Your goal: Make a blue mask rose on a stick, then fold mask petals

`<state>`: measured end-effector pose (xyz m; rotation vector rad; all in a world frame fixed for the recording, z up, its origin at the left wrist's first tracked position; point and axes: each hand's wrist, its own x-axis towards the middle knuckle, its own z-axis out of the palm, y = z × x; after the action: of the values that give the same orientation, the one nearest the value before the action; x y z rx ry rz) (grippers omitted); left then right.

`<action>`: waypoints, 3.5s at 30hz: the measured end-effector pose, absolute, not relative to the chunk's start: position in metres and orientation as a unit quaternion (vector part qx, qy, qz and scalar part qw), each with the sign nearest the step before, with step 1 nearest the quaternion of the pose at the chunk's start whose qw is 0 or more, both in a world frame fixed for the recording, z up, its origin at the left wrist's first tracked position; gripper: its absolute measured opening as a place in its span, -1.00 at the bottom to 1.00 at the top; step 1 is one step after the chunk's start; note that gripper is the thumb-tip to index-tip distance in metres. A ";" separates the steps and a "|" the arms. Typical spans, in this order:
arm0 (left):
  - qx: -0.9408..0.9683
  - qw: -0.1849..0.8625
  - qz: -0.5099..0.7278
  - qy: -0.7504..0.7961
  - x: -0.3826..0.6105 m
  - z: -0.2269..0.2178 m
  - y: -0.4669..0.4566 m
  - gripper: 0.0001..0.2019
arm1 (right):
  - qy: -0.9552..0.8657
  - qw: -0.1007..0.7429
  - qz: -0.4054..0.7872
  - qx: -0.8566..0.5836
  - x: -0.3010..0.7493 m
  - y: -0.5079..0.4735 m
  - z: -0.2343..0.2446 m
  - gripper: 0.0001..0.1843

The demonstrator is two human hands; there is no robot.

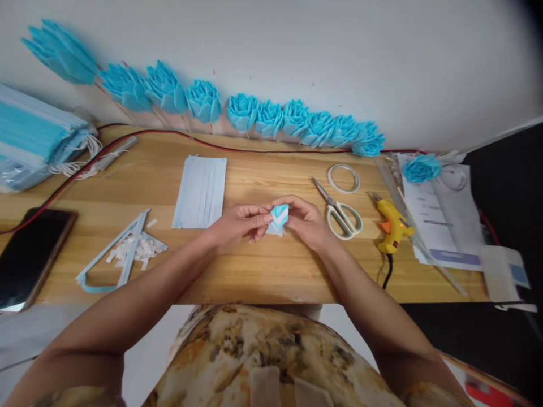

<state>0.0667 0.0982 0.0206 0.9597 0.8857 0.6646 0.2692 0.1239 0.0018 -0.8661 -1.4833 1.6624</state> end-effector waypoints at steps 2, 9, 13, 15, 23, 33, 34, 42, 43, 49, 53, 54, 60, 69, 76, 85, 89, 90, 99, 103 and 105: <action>0.474 0.729 0.287 0.403 0.067 0.023 0.098 -0.65 | -0.570 0.383 0.644 -0.336 0.270 0.124 0.005 -0.65; 0.765 0.292 0.215 0.532 0.033 0.047 0.113 -0.78 | -0.564 0.385 0.595 -0.424 0.264 0.149 0.036 -0.68; 0.790 0.107 0.057 0.600 0.005 0.055 0.116 -0.70 | -0.595 0.364 0.576 -0.425 0.241 0.192 0.035 -0.69; 0.789 0.069 0.008 0.610 -0.006 0.053 0.113 -0.68 | -0.613 0.355 0.559 -0.431 0.224 0.216 0.026 -0.75; 0.812 0.072 0.031 0.579 -0.027 0.029 0.072 -0.66 | -0.658 0.335 0.482 -0.472 0.161 0.261 -0.001 -0.90; 0.797 0.058 0.049 0.600 -0.022 0.030 0.056 -0.71 | -0.699 0.337 0.372 -0.510 0.114 0.283 -0.016 -0.74; 0.795 0.057 0.048 0.602 -0.022 0.030 0.056 -0.71 | -0.700 0.338 0.365 -0.512 0.112 0.283 -0.016 -0.75; 0.788 0.073 0.053 0.609 -0.021 0.028 0.058 -0.73 | -0.727 0.346 0.320 -0.499 0.123 0.272 -0.018 -0.71; 0.788 0.071 0.055 0.609 -0.020 0.026 0.058 -0.73 | -0.726 0.349 0.323 -0.497 0.127 0.271 -0.018 -0.70; 0.800 0.076 0.051 0.593 -0.026 0.027 0.058 -0.69 | -0.712 0.382 0.343 -0.479 0.173 0.261 0.000 -0.69; 0.820 0.057 0.047 0.568 -0.032 0.047 0.080 -0.63 | -0.725 0.383 0.336 -0.463 0.209 0.239 0.019 -0.73; 0.821 0.045 0.044 0.567 -0.034 0.052 0.091 -0.62 | -0.730 0.379 0.335 -0.460 0.217 0.231 0.022 -0.73; 0.795 0.004 0.030 0.605 -0.040 0.054 0.170 -0.61 | -0.728 0.352 0.348 -0.475 0.258 0.184 0.035 -0.69; 0.759 0.027 0.069 0.647 -0.037 0.034 0.215 -0.70 | -0.743 0.304 0.353 -0.480 0.295 0.123 0.026 -0.71; 0.728 0.045 0.086 0.679 -0.029 0.027 0.224 -0.73 | -0.760 0.287 0.354 -0.463 0.301 0.104 0.017 -0.70; 0.755 0.043 0.115 0.644 -0.040 0.020 0.230 -0.65 | -0.795 0.267 0.306 -0.451 0.305 0.103 0.021 -0.73; 0.782 0.038 0.137 0.607 -0.051 0.011 0.224 -0.55 | -0.816 0.242 0.272 -0.450 0.297 0.099 0.022 -0.76; 0.784 0.037 0.134 0.604 -0.053 0.010 0.221 -0.54 | -0.825 0.234 0.257 -0.446 0.294 0.098 0.023 -0.77; 0.796 0.112 0.264 0.534 -0.009 0.045 0.150 -0.67 | -0.881 0.131 0.106 -0.442 0.269 0.087 0.015 -0.88; 0.749 0.275 0.321 0.511 0.020 0.054 0.124 -0.70 | -0.876 0.136 0.094 -0.452 0.265 0.087 0.008 -0.82; 0.721 0.333 0.339 0.504 0.028 0.055 0.117 -0.72 | -0.867 0.161 0.122 -0.455 0.266 0.089 0.006 -0.79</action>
<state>0.0283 0.1174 0.0549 1.8833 1.3166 0.8840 0.2661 0.0889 0.0063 -1.3003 -2.4770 0.3473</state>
